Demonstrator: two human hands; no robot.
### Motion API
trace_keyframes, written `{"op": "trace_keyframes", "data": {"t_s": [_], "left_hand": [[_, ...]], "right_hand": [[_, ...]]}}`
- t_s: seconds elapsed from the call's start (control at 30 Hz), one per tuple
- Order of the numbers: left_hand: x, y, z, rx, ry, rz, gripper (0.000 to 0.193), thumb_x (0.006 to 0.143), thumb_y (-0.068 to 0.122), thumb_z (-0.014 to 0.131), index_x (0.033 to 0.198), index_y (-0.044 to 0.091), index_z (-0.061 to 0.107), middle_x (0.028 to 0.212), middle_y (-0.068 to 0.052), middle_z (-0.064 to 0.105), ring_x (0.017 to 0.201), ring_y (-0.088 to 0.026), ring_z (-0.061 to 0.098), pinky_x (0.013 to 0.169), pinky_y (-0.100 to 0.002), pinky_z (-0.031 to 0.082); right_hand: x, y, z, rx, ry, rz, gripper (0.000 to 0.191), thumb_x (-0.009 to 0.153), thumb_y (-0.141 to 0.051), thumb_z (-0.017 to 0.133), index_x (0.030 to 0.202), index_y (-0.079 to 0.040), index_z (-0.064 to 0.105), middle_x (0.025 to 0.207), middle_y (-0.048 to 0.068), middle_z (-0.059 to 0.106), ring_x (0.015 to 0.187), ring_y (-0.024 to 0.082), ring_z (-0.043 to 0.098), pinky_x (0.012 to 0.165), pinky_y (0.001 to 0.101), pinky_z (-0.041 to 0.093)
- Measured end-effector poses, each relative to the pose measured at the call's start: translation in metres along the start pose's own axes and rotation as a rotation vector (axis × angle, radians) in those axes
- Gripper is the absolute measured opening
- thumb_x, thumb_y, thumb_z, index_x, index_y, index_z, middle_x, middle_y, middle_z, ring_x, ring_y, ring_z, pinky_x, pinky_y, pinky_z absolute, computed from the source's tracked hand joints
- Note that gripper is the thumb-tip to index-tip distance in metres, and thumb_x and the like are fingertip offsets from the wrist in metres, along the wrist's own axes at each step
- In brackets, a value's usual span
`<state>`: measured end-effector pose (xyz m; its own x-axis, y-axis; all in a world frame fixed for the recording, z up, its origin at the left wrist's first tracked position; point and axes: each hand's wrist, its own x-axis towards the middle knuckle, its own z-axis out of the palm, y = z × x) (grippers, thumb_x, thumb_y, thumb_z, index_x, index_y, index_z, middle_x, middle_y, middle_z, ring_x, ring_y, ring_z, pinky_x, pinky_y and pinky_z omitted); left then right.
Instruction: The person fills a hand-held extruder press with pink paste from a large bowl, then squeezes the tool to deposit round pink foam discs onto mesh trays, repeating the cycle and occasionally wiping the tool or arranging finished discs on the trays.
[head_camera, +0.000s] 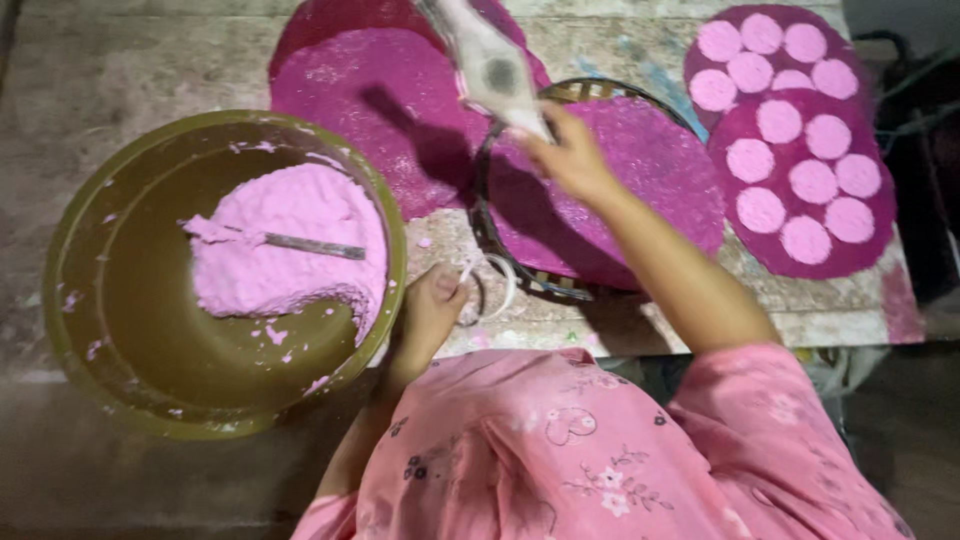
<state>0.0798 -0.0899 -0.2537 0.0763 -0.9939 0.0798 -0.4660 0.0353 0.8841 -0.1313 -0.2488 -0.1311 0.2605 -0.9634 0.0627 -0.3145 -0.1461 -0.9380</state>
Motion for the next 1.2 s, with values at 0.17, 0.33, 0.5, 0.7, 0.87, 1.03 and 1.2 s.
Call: {"op": "trace_keyframes", "data": {"t_s": [0.17, 0.33, 0.5, 0.7, 0.87, 1.03, 1.2], "left_hand": [[0.058, 0.045, 0.051, -0.145, -0.005, 0.210, 0.012, 0.084, 0.010, 0.078, 0.090, 0.005, 0.069, 0.073, -0.008, 0.071, 0.064, -0.019, 0.071, 0.061, -0.032, 0.056], [0.090, 0.092, 0.063, 0.057, -0.068, 0.241, 0.038, 0.083, 0.021, 0.083, 0.110, 0.000, 0.066, 0.100, -0.018, 0.069, 0.091, -0.031, 0.068, 0.081, -0.038, 0.053], [0.049, 0.155, 0.023, 0.243, 0.069, 0.674, 0.074, 0.064, 0.023, 0.085, 0.127, -0.006, 0.059, 0.126, -0.030, 0.057, 0.121, -0.046, 0.051, 0.105, -0.054, 0.035], [0.000, 0.207, -0.046, -0.141, -0.875, 0.570, 0.015, 0.086, 0.014, 0.061, 0.096, 0.015, 0.072, 0.079, -0.008, 0.069, 0.070, -0.026, 0.069, 0.065, -0.037, 0.054], [-0.013, 0.193, -0.102, 0.075, -0.835, 0.530, 0.030, 0.074, 0.024, 0.075, 0.103, 0.019, 0.074, 0.082, -0.008, 0.073, 0.073, -0.030, 0.071, 0.061, -0.038, 0.052], [-0.049, 0.167, -0.165, 0.478, -0.801, 0.321, 0.033, 0.097, 0.026, 0.063, 0.129, 0.032, 0.070, 0.086, -0.012, 0.071, 0.079, -0.033, 0.072, 0.065, -0.043, 0.053], [-0.093, 0.131, -0.213, 0.204, -0.551, 0.131, 0.020, 0.092, 0.022, 0.063, 0.110, 0.021, 0.073, 0.087, -0.012, 0.074, 0.076, -0.031, 0.074, 0.062, -0.040, 0.055]], "right_hand": [[-0.078, 0.026, -0.086, 0.089, 0.076, -0.084, 0.029, 0.116, -0.029, 0.054, 0.118, -0.001, 0.059, 0.086, 0.002, 0.063, 0.072, 0.010, 0.060, 0.065, 0.0273, 0.049], [-0.134, 0.028, -0.114, 0.072, 0.113, -0.040, 0.031, 0.108, -0.028, 0.053, 0.125, -0.004, 0.060, 0.087, 0.001, 0.066, 0.072, 0.008, 0.061, 0.062, 0.0249, 0.050], [-0.174, -0.008, -0.120, -0.346, -0.104, -0.168, 0.042, 0.095, -0.030, 0.067, 0.128, -0.003, 0.066, 0.098, 0.012, 0.077, 0.084, 0.018, 0.072, 0.074, 0.0357, 0.056], [-0.163, -0.099, -0.092, -0.599, -0.570, -0.734, 0.052, 0.096, -0.056, 0.067, 0.094, -0.005, 0.058, 0.083, 0.013, 0.060, 0.079, 0.035, 0.064, 0.071, 0.0462, 0.050], [-0.100, -0.145, -0.051, -0.559, -0.843, -1.138, 0.057, 0.089, -0.061, 0.068, 0.091, -0.004, 0.058, 0.076, 0.013, 0.058, 0.069, 0.036, 0.061, 0.059, 0.0470, 0.046], [-0.095, -0.158, -0.001, -0.180, -1.342, -0.656, 0.047, 0.103, -0.047, 0.059, 0.113, -0.001, 0.063, 0.086, 0.016, 0.063, 0.082, 0.040, 0.064, 0.067, 0.0494, 0.046], [-0.087, -0.155, 0.045, 0.034, -1.461, -0.651, 0.040, 0.110, -0.040, 0.056, 0.107, 0.000, 0.059, 0.090, 0.016, 0.063, 0.087, 0.040, 0.066, 0.073, 0.0491, 0.049]]}}
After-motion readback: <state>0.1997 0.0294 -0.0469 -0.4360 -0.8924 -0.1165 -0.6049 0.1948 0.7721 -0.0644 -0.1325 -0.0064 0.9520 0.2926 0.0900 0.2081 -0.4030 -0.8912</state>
